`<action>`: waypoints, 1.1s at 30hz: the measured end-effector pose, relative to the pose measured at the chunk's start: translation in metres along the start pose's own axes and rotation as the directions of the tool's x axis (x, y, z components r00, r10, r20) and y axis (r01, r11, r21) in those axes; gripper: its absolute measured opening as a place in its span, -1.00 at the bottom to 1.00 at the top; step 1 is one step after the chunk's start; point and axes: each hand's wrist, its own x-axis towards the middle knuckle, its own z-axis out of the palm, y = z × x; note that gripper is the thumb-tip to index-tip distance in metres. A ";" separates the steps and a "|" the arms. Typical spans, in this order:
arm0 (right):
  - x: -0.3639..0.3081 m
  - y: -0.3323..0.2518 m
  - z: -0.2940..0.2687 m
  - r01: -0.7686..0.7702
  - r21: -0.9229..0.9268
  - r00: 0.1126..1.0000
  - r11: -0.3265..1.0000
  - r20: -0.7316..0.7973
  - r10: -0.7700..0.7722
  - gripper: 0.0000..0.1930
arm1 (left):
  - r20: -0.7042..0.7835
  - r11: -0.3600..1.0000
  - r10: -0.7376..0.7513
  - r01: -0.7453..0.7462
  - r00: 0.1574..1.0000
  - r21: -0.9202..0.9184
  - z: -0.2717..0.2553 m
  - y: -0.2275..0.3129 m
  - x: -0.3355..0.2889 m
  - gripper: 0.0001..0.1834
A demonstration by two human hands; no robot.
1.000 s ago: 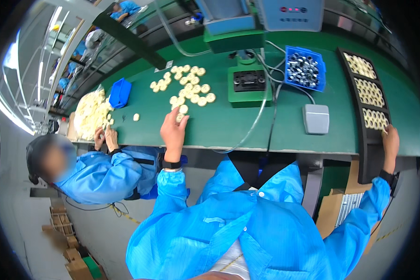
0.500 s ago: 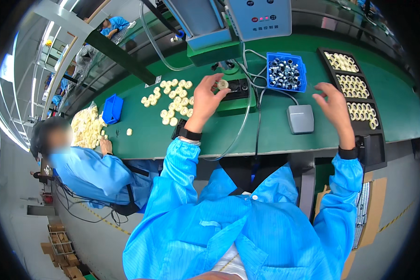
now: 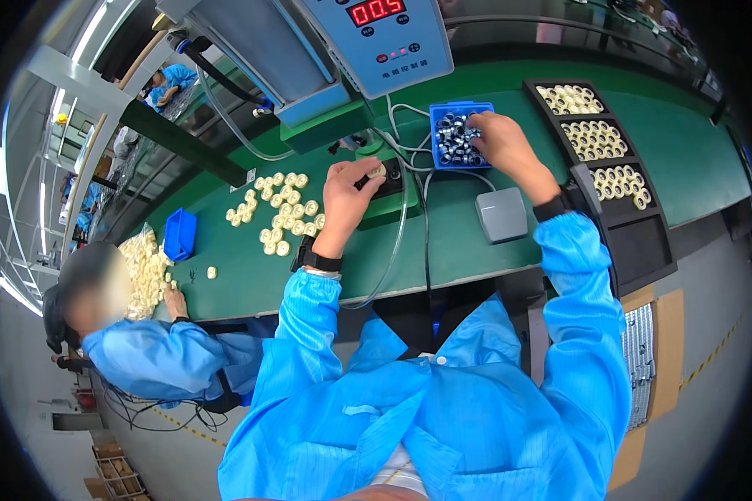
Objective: Assembling small plastic rings and metal inserts using a press machine.
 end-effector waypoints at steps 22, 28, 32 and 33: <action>0.012 0.003 0.010 -0.107 0.426 0.983 0.898 -0.088 0.158 -0.85 | -0.101 0.942 0.286 -0.261 0.953 0.211 0.006 0.006 -0.012 -0.80; -0.016 -0.044 -0.008 -0.266 0.934 0.922 0.238 0.174 0.347 -0.75 | -0.171 0.972 0.220 -0.200 0.960 0.126 0.007 -0.002 -0.015 -0.82; -0.035 -0.071 -0.001 -0.255 0.964 0.923 -0.077 0.266 0.276 -0.71 | -0.171 0.972 0.221 -0.202 0.960 0.121 0.003 -0.006 -0.013 -0.83; -0.038 -0.077 0.001 -0.276 0.942 0.917 -0.193 0.318 0.242 -0.70 | -0.171 0.971 0.225 -0.207 0.959 0.119 0.004 -0.004 -0.012 -0.83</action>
